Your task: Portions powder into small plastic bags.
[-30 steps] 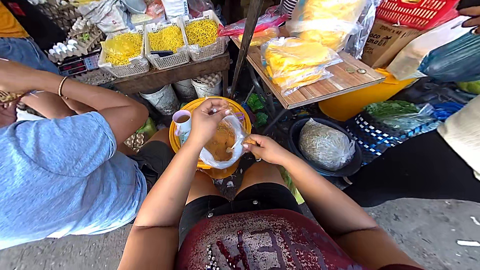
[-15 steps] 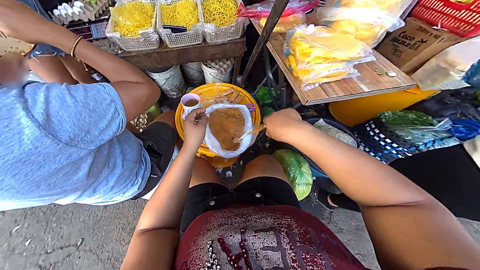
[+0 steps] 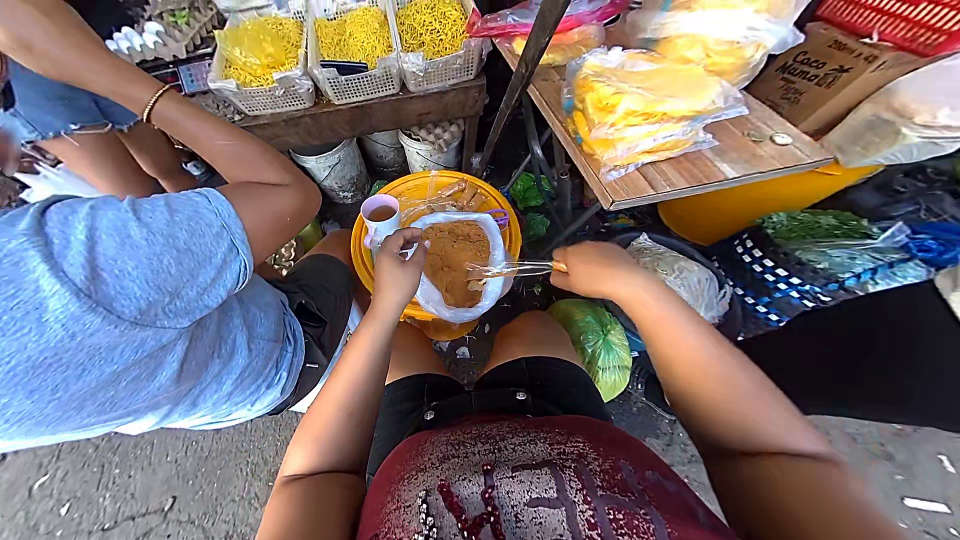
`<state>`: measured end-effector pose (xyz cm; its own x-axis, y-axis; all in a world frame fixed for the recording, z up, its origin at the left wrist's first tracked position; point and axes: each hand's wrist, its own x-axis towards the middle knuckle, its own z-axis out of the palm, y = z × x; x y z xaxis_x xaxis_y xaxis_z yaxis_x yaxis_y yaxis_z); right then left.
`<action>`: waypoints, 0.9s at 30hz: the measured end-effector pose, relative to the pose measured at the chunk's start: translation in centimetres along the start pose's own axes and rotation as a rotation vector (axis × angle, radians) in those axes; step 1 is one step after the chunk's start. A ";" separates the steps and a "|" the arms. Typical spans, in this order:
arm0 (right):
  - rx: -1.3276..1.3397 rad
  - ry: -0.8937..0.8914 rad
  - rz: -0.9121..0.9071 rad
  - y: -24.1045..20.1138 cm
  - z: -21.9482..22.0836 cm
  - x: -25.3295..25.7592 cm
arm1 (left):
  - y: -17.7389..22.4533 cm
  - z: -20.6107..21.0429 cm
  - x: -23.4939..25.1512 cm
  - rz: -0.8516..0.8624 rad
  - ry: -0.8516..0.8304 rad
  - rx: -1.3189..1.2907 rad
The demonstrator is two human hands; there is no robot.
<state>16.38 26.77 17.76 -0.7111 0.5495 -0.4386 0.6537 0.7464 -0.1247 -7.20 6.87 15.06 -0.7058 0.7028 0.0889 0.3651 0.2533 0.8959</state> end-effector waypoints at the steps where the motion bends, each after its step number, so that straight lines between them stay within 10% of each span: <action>1: 0.117 -0.001 -0.020 1.3 1.4 0.1 | 0.3 0.1 0.0 -0.004 -0.014 0.001; 12: 1.365 0.406 -0.304 -3.8 13.9 0.3 | 9.4 1.8 1.6 0.087 -0.619 -0.191; 20: 1.489 0.608 -0.401 -5.3 14.2 0.3 | 13.3 3.3 1.5 0.302 -0.565 0.174; 27: 1.320 0.402 -0.613 -1.4 11.8 -1.4 | 15.5 3.3 -1.3 0.820 -0.623 0.284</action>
<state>19.53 20.49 8.04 -0.8307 0.5134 0.2155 -0.1613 0.1484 -0.9757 1.43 12.06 27.42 0.2245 0.9245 0.3080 0.7725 -0.3615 0.5221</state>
